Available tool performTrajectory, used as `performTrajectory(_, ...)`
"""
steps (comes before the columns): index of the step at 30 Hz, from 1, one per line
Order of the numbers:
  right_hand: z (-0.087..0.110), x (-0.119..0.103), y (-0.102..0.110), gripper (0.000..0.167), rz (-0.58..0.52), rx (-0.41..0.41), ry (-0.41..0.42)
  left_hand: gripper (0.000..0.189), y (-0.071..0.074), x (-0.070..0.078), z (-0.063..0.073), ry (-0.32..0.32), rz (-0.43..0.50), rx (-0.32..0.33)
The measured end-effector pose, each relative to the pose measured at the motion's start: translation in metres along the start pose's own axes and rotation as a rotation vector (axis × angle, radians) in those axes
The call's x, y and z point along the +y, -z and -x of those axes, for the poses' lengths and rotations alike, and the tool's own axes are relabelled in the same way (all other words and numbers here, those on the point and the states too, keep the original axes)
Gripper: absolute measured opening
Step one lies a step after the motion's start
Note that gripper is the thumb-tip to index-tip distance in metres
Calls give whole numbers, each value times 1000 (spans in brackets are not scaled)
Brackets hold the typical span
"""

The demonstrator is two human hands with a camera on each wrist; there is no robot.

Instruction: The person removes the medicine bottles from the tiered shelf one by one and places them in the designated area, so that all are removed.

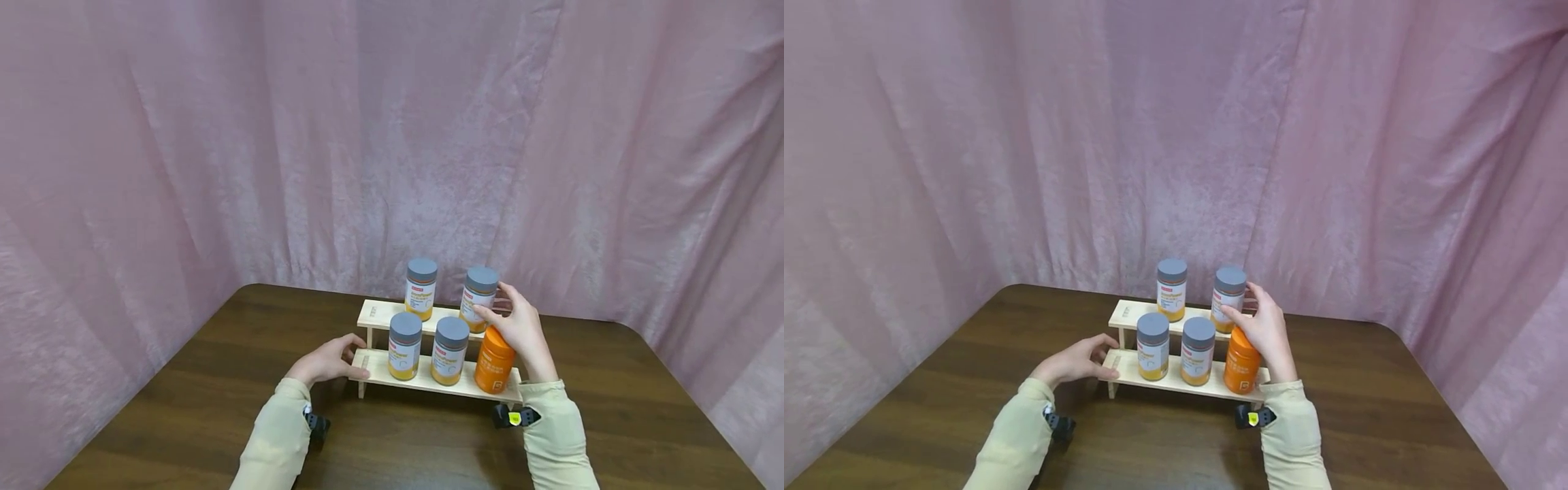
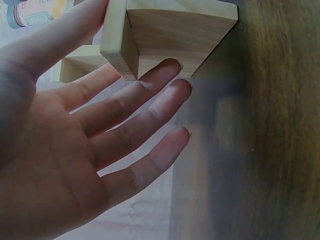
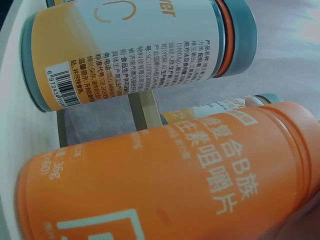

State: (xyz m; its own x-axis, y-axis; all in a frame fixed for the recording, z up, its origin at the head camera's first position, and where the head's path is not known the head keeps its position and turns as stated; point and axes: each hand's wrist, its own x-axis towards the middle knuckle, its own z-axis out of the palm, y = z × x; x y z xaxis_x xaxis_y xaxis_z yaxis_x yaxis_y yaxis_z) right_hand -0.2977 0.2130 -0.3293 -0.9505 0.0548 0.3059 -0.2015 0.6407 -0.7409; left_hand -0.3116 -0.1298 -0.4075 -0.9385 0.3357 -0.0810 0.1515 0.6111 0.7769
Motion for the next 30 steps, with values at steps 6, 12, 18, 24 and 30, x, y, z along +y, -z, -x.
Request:
performTrajectory(6,3,2,1,65,-8,-3,-22,54,-2,1,4,3,30,-41)
performTrajectory(12,2,3,2,66,-90,7,-12,54,-2,3,3,3,40,-43)
performTrajectory(18,2,1,5,62,-140,109,30,54,2,10,5,-6,16,-45)
performTrajectory(24,4,0,11,60,-183,187,62,52,4,12,5,-1,-26,-25)
performTrajectory(30,11,4,19,59,-200,241,79,49,-3,8,3,-6,-10,-23)
